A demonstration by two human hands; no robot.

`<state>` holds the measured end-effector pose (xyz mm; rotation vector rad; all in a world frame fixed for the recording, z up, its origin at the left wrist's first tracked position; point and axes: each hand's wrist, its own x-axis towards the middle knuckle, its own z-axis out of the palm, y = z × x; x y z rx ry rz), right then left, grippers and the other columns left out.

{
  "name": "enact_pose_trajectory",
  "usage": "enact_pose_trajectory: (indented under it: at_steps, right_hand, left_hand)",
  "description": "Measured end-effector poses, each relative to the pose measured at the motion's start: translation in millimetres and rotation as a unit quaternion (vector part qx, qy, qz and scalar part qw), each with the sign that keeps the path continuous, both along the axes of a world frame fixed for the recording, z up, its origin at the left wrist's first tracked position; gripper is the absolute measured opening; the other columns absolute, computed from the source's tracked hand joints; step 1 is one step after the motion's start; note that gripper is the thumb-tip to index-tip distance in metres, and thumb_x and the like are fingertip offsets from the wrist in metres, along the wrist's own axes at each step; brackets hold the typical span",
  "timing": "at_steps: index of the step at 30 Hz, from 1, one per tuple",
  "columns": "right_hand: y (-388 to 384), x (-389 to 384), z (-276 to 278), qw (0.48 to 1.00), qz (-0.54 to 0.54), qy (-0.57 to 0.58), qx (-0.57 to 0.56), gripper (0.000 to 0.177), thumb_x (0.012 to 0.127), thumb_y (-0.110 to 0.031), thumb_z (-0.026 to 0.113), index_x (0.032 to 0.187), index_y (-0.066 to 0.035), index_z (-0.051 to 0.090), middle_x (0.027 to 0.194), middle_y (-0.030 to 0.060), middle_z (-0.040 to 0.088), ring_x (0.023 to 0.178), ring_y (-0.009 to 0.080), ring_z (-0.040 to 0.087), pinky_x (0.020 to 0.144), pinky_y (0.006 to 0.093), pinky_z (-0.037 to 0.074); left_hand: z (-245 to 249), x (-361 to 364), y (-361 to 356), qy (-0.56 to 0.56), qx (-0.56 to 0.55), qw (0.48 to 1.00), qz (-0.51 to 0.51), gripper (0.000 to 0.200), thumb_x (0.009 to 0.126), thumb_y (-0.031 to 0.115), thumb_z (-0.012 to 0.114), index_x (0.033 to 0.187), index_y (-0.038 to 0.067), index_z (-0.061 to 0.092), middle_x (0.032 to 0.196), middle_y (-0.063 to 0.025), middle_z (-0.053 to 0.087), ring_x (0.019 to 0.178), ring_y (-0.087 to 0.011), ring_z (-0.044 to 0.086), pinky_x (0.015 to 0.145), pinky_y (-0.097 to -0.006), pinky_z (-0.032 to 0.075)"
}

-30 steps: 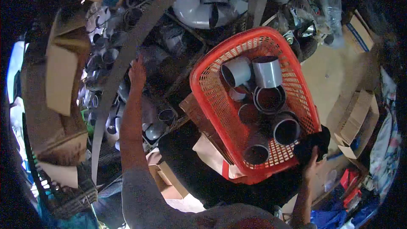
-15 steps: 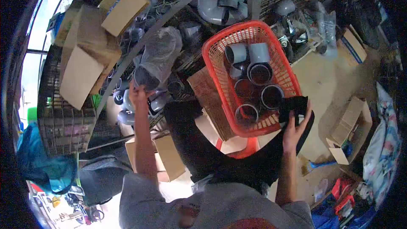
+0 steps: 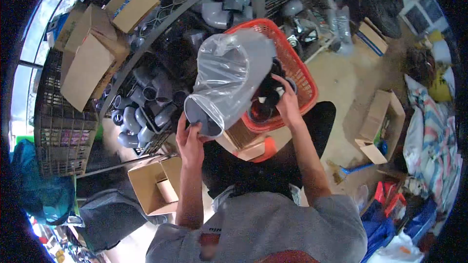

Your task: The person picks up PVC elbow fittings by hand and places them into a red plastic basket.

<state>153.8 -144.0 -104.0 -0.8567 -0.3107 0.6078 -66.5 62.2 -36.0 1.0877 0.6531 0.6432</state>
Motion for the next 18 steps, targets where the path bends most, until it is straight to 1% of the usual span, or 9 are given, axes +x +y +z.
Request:
enact_pose_trajectory:
  at_steps: [1,2,4,5,7,8,13,17,18]
  right_hand:
    - [1,3,1,1.0,-0.004,-0.014,-0.021,0.074,0.091,-0.049,0.071,0.144,-0.005,0.045,0.13,0.0078,0.054,0.121,0.0202,0.054,0.104,0.0364,0.045]
    - [-5,14,-18,0.998,0.039,-0.038,0.017,0.097,0.083,-0.055,0.076,0.152,-0.002,0.031,0.143,0.0113,0.049,0.131,0.0234,0.051,0.109,0.0402,0.044]
    - [-24,12,-45,0.997,0.028,0.025,0.067,0.1,0.08,-0.051,0.08,0.153,-0.005,0.03,0.147,0.0113,0.046,0.132,0.0275,0.051,0.11,0.0455,0.043]
    - [-27,8,-17,0.998,0.033,0.054,-0.016,0.093,0.082,-0.051,0.075,0.153,-0.007,0.033,0.148,0.0119,0.047,0.133,0.0323,0.05,0.11,0.0498,0.042]
    - [-50,-20,-17,0.998,0.026,0.053,-0.012,0.093,0.082,-0.051,0.075,0.153,-0.007,0.033,0.148,0.0119,0.047,0.133,0.0323,0.05,0.11,0.0498,0.042]
    - [-11,10,-8,0.998,0.023,0.053,-0.009,0.093,0.082,-0.051,0.075,0.153,-0.008,0.033,0.148,0.0119,0.047,0.133,0.0323,0.05,0.11,0.0498,0.042]
    - [-22,-30,-7,0.998,0.009,0.063,-0.006,0.092,0.083,-0.051,0.074,0.152,-0.008,0.033,0.148,0.0119,0.047,0.133,0.0324,0.05,0.11,0.0499,0.042]
    - [-64,-101,-22,0.996,-0.001,0.085,-0.006,0.091,0.083,-0.051,0.073,0.152,-0.008,0.033,0.148,0.0119,0.047,0.133,0.0325,0.05,0.11,0.05,0.042]
    - [-55,-103,-23,0.996,-0.001,0.092,-0.006,0.091,0.083,-0.051,0.073,0.152,-0.008,0.033,0.148,0.0119,0.047,0.133,0.0325,0.05,0.11,0.05,0.042]
  left_hand:
    - [9,2,-5,-0.02,0.003,0.999,-0.043,0.058,0.092,0.003,0.055,0.148,0.003,0.042,0.129,-0.0155,0.063,0.102,-0.0238,0.069,0.074,-0.0392,0.065]
    - [8,2,-6,-0.023,0.001,0.998,-0.05,0.058,0.092,0.003,0.055,0.148,0.003,0.042,0.129,-0.0155,0.063,0.102,-0.0238,0.069,0.074,-0.0392,0.065]
    - [9,2,-6,-0.028,-0.031,0.991,-0.124,0.054,0.092,0.005,0.052,0.145,-0.004,0.045,0.131,-0.0161,0.061,0.108,-0.0242,0.067,0.087,-0.037,0.061]
    - [15,8,-11,0.009,0.035,0.99,-0.137,0.051,0.093,0.005,0.049,0.142,-0.007,0.048,0.133,-0.0162,0.06,0.116,-0.0239,0.063,0.098,-0.0363,0.053]
    - [25,11,-14,0.026,0.006,0.984,-0.178,0.05,0.093,0.007,0.05,0.141,-0.008,0.049,0.134,-0.0163,0.06,0.118,-0.0231,0.061,0.101,-0.0357,0.049]
    - [33,14,-16,0.043,-0.024,0.975,-0.215,0.05,0.094,0.009,0.051,0.14,-0.008,0.049,0.136,-0.0164,0.059,0.12,-0.0223,0.06,0.105,-0.0351,0.045]
    - [27,22,-34,-0.051,-0.115,0.952,-0.278,0.054,0.103,0.03,0.047,0.142,-0.008,0.046,0.136,-0.0159,0.058,0.127,-0.0257,0.056,0.111,-0.0396,0.04]
    - [-16,19,-30,-0.086,-0.172,0.956,-0.221,0.05,0.106,0.028,0.041,0.14,-0.008,0.048,0.135,-0.0161,0.059,0.126,-0.026,0.057,0.111,-0.0394,0.04]
    - [-15,23,-29,-0.072,-0.107,0.96,-0.25,0.047,0.106,0.025,0.041,0.139,-0.007,0.049,0.135,-0.016,0.059,0.126,-0.0253,0.056,0.111,-0.0388,0.04]
